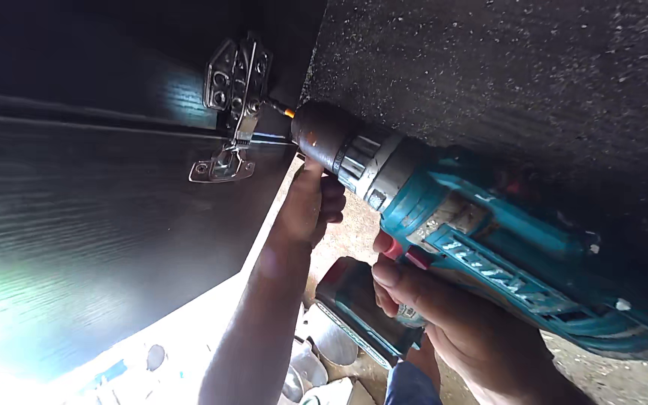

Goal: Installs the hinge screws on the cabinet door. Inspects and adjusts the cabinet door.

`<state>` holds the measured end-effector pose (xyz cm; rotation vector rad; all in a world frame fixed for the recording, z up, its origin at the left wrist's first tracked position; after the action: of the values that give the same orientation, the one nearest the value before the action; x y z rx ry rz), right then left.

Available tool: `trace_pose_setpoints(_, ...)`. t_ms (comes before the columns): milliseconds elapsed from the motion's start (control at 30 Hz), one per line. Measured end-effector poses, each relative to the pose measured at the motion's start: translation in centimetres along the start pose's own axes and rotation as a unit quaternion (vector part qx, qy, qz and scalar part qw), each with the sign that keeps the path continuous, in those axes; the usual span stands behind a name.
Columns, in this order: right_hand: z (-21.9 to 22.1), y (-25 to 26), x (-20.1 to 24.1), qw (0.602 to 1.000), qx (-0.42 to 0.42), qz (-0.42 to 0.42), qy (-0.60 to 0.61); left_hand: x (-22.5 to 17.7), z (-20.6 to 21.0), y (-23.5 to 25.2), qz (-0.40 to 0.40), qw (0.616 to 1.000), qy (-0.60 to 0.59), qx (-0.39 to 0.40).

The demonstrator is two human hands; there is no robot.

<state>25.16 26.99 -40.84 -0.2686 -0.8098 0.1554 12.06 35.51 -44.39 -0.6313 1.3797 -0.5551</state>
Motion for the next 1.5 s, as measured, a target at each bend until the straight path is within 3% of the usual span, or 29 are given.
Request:
trace_pose_setpoints(267, 0.5, 0.1, 0.0, 0.999, 0.012, 0.032, 0.013, 0.4, -0.1, 0.5, 0.019, 0.999, -0.029, 0.041)
trace_pose_setpoints(600, 0.8, 0.3, -0.4, 0.999, 0.026, 0.026, 0.018, 0.8, 0.0, 0.8, 0.0, 0.999, -0.032, 0.035)
trace_pose_setpoints(1067, 0.0, 1.4, 0.4, 0.997, -0.001, 0.003, -0.072, 1.0, -0.2, 0.9, -0.025, 0.999, 0.022, 0.029)
trace_pose_setpoints(1233, 0.4, 1.2, -0.1, 0.998, 0.026, 0.058, -0.015, 1.4, -0.8, 1.6, -0.039, 0.995, 0.082, 0.034)
trace_pose_setpoints(1400, -0.5, -3.4, 2.3, 0.994, 0.027, -0.028, -0.105, 1.5, -1.2, 2.3, -0.053, 0.994, 0.094, 0.032)
trace_pose_setpoints(1500, -0.1, -7.7, 7.5, 0.966, -0.008, -0.142, -0.218, 1.3, -1.3, 2.4, -0.053, 0.995, 0.08, 0.0)
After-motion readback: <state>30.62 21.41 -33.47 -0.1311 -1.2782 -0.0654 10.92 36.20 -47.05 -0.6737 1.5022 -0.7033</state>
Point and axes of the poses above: each hand's wrist, its own y-axis towards the middle knuckle, its own z-axis out of the palm, x = y × z, the point moved 10 cm from there along y, towards the middle knuckle, and after that the axes turned 11 degrees about -y, right-handed, at the moved point
